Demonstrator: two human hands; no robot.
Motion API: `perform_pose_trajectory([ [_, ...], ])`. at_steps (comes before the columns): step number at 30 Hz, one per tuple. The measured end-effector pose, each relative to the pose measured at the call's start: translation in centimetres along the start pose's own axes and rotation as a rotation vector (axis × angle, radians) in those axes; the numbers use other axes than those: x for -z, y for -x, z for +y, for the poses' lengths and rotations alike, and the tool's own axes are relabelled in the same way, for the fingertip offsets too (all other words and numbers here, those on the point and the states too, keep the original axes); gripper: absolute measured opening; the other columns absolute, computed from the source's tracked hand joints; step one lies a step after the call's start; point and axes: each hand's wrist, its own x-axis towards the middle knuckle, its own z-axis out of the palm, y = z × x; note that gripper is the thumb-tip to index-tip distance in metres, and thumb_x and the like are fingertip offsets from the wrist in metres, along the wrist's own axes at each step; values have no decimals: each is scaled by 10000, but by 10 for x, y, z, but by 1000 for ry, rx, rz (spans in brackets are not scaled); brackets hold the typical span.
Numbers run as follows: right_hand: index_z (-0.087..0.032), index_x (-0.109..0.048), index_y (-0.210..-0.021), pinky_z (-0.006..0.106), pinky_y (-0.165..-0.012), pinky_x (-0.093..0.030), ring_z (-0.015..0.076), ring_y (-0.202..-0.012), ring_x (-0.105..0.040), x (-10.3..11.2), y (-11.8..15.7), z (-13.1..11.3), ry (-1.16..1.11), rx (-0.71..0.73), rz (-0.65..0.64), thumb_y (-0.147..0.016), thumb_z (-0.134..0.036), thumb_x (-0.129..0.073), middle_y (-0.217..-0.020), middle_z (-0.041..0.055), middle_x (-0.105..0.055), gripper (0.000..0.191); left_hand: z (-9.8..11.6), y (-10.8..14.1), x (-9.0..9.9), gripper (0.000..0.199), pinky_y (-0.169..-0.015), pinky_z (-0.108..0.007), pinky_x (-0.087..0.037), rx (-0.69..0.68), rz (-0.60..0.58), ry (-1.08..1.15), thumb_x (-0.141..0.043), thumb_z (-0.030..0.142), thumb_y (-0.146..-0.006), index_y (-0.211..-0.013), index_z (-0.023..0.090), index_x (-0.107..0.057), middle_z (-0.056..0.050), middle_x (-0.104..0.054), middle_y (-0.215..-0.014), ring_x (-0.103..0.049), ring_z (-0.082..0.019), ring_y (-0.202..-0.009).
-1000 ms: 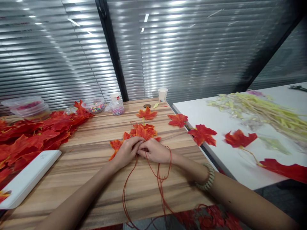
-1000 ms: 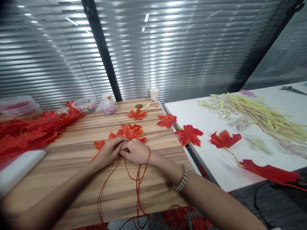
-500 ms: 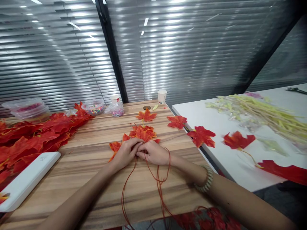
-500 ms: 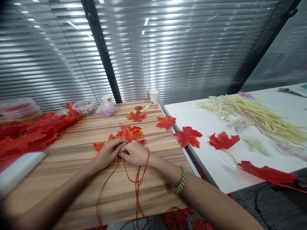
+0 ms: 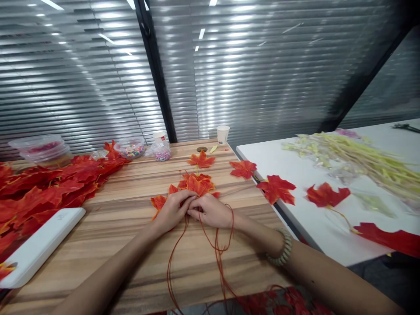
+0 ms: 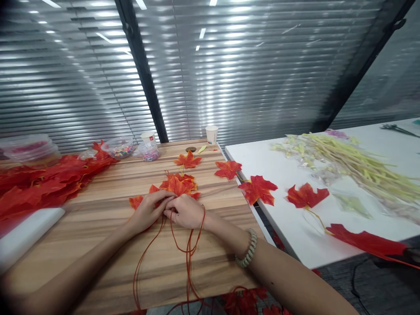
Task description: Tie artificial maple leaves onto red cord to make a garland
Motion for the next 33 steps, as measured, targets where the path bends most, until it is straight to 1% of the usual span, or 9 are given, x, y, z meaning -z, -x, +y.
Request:
perform_pose_trajectory([
  [6,-136,-641,-756,186,-575,-345,96,-609,-537,0,0,0,-12,-10,-12,-820,-166,-470,-730,32,-653,185,0,2,1,196,-698,-231,-450,-14,-3,12,-426,170,-825,-852,151,-619,-43,-653,-813,-581,-133,-746],
  [10,-137,-640,-766,187,-584,-347,99,-634,-543,1,0,-1,-12,-12,-7,-820,-164,-469,-762,37,-655,182,-1,2,0,204,-703,-242,-452,-12,7,18,-425,181,-827,-858,153,-624,-46,-656,-818,-581,-135,-744],
  [19,-130,-607,-663,179,-530,-318,74,-522,-453,0,-1,-2,6,3,8,-796,-137,-484,-618,4,-586,181,-1,1,0,189,-693,-231,-446,-17,14,2,-436,164,-813,-844,156,-623,-38,-656,-808,-585,-134,-745],
  [23,-132,-607,-685,175,-542,-327,76,-542,-471,-1,-1,0,0,27,13,-803,-143,-478,-639,7,-592,176,0,2,1,196,-686,-234,-447,-22,18,-3,-437,133,-791,-844,155,-624,-38,-658,-813,-585,-136,-743],
  [28,-132,-612,-700,176,-564,-344,83,-575,-495,-1,0,0,0,23,14,-806,-149,-474,-671,16,-607,174,-2,3,1,199,-688,-239,-444,-17,8,-6,-431,128,-792,-844,152,-622,-43,-654,-821,-579,-137,-748],
  [33,-127,-607,-684,176,-560,-351,83,-561,-488,-1,0,-1,8,19,8,-804,-144,-471,-654,16,-603,182,-3,3,1,201,-680,-235,-437,-27,-1,-6,-425,125,-798,-846,149,-618,-43,-650,-812,-573,-134,-740],
])
